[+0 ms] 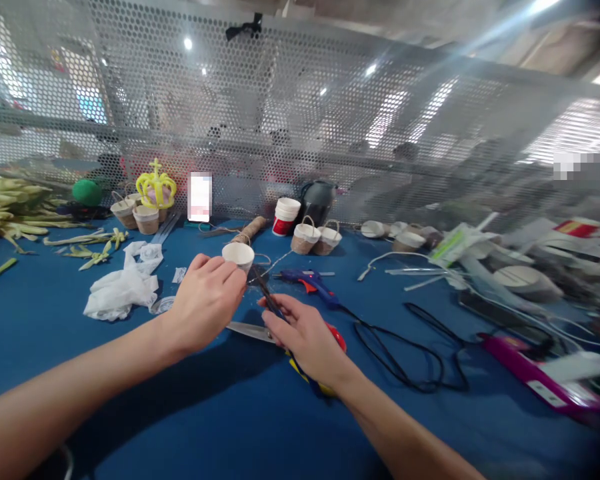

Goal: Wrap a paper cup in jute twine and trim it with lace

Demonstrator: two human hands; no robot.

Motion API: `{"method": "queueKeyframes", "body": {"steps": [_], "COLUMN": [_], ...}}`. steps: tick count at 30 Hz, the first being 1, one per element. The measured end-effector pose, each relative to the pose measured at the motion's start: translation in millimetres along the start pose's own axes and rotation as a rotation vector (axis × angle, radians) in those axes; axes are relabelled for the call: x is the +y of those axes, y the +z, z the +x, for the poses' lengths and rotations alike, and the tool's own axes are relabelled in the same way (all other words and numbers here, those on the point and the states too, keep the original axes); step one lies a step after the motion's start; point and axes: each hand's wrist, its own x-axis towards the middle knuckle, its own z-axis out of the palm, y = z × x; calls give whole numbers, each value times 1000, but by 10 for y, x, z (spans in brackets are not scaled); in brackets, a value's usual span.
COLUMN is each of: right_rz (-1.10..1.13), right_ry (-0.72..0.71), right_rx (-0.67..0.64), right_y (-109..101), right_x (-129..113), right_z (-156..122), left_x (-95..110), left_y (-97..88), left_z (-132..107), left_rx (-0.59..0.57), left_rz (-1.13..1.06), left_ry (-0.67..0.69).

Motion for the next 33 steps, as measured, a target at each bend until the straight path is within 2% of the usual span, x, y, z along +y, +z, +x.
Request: {"method": "queueKeyframes", "body": {"steps": [2,5,9,12,15,17,19,22,23,24,26,31,33], "right_rz": [33,80,159,198,201,169,106,23,10,5,18,134,170], "right_ry": [12,9,26,38,39,36,27,-22,-39,-48,-48,-3,11], "right_rx": [-5,-31,-81,-110,-111,-83,-26,52,67,78,84,-5,-24], "right_y": [-15,-50,-67,-64,-63,-59,-45,-13,-4,1,0,-34,-38], "right_x": [-19,-44,-66,-84,-94,-85,-55,11,31,46,56,-7,-35], "right_z": [1,2,2,-6,-17,-16,-7,12,17,21,23,11,5], "left_x": [-40,-178,-332,-360,-334,-274,-169,15,58,80,58,-195,-256], "left_y": [-45,-87,23,117,103,52,6,-14,-13,-13,-24,-53,-20], "left_z": [20,73,79,48,46,54,50,17,7,3,12,73,70], "left_rx": [-94,-349,-542,-631,-601,-521,-382,-70,-1,10,-51,-396,-531], "left_rz": [-187,-705,-1322,-1536,-1470,-1245,-849,-106,43,103,-15,-1014,-1294], "left_ry": [-70,-202,-330,-378,-338,-296,-236,-87,-61,-36,-65,-294,-335]}}
